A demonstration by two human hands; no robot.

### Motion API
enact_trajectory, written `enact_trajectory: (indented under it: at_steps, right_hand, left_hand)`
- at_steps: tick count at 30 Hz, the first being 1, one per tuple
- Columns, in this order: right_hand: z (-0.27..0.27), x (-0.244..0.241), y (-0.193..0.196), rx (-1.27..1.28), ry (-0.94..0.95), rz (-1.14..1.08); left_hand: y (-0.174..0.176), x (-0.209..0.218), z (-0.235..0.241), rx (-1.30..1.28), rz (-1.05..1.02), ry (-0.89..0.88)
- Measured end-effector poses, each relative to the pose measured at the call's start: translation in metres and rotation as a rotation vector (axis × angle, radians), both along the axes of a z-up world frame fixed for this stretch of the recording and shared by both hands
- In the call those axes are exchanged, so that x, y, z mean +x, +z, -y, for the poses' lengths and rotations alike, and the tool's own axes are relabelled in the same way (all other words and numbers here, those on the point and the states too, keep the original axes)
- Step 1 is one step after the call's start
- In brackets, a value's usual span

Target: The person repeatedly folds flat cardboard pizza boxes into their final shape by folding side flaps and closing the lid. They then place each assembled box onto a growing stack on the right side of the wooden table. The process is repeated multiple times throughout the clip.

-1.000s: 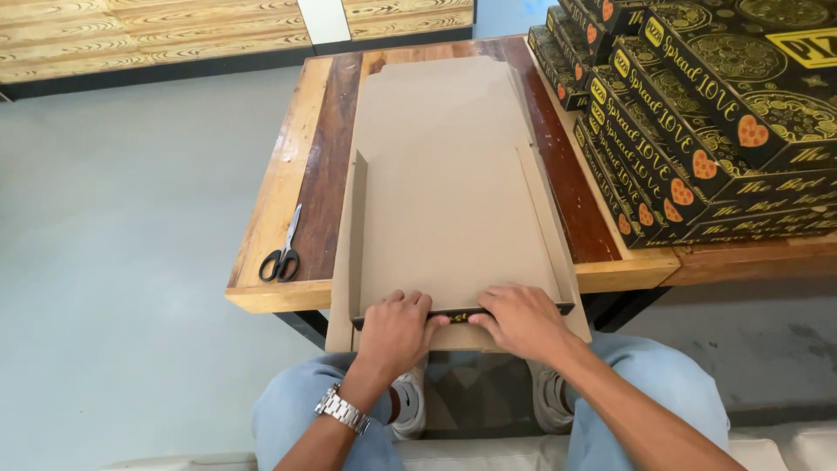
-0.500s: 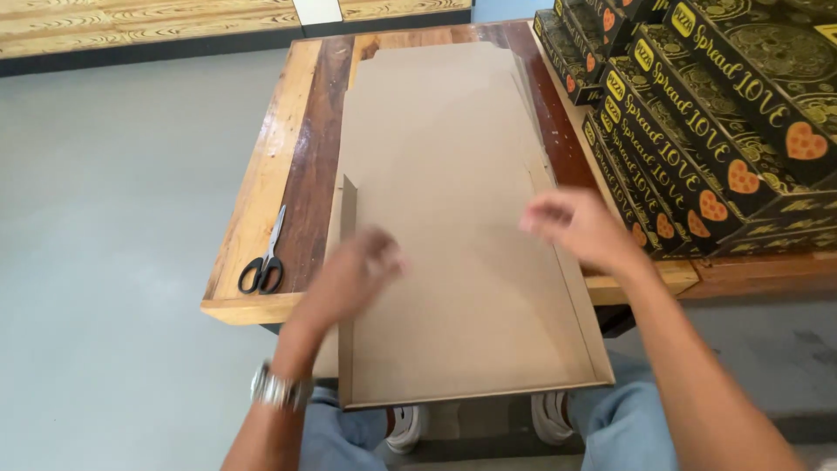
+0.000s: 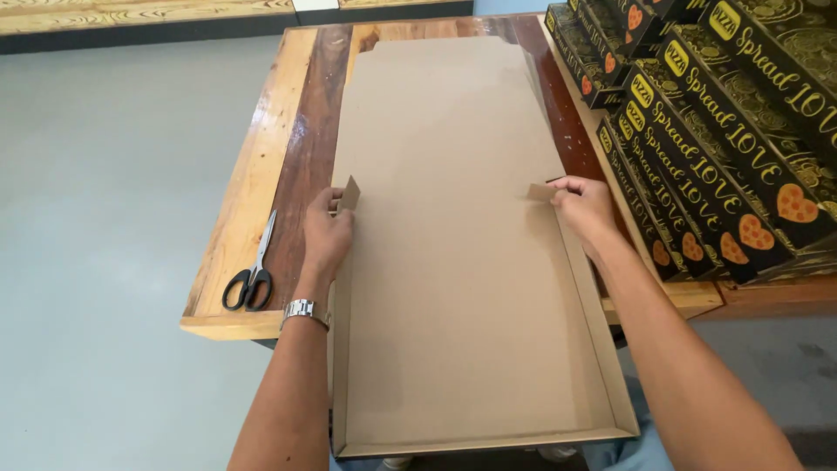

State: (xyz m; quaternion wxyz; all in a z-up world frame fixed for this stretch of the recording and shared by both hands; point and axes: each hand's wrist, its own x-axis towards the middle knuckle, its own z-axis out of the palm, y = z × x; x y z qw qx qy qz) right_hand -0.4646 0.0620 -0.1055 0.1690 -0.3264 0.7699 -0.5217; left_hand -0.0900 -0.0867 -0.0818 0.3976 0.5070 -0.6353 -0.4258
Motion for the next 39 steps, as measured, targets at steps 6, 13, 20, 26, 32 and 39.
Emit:
enact_trajectory:
  at_steps: [6, 13, 20, 26, 32, 39]
  right_hand:
    - [-0.015, 0.006, 0.019, -0.024, -0.087, 0.323]
    - [0.001, -0.037, -0.02, -0.138, 0.063, 0.467]
    - [0.019, -0.07, -0.049, -0.087, 0.07, 0.621]
    - [0.017, -0.062, -0.046, -0.159, 0.083, 0.634]
    - [0.007, -0.053, -0.031, -0.147, 0.064, 0.516]
    - [-0.005, -0.042, 0.018, -0.316, 0.184, 0.432]
  left_hand:
    - [-0.027, -0.001, 0.025, 0.122, -0.122, -0.047]
    - [-0.055, -0.003, 0.044, 0.321, -0.208, -0.039]
    - [-0.04, 0.002, 0.037, 0.442, -0.466, -0.051]
    - [-0.034, -0.003, 0.024, 0.378, -0.569, -0.057]
    - [-0.036, -0.003, 0.029, 0.302, -0.541, -0.053]
    - [-0.015, 0.008, 0.043, 0.206, -0.588, -0.098]
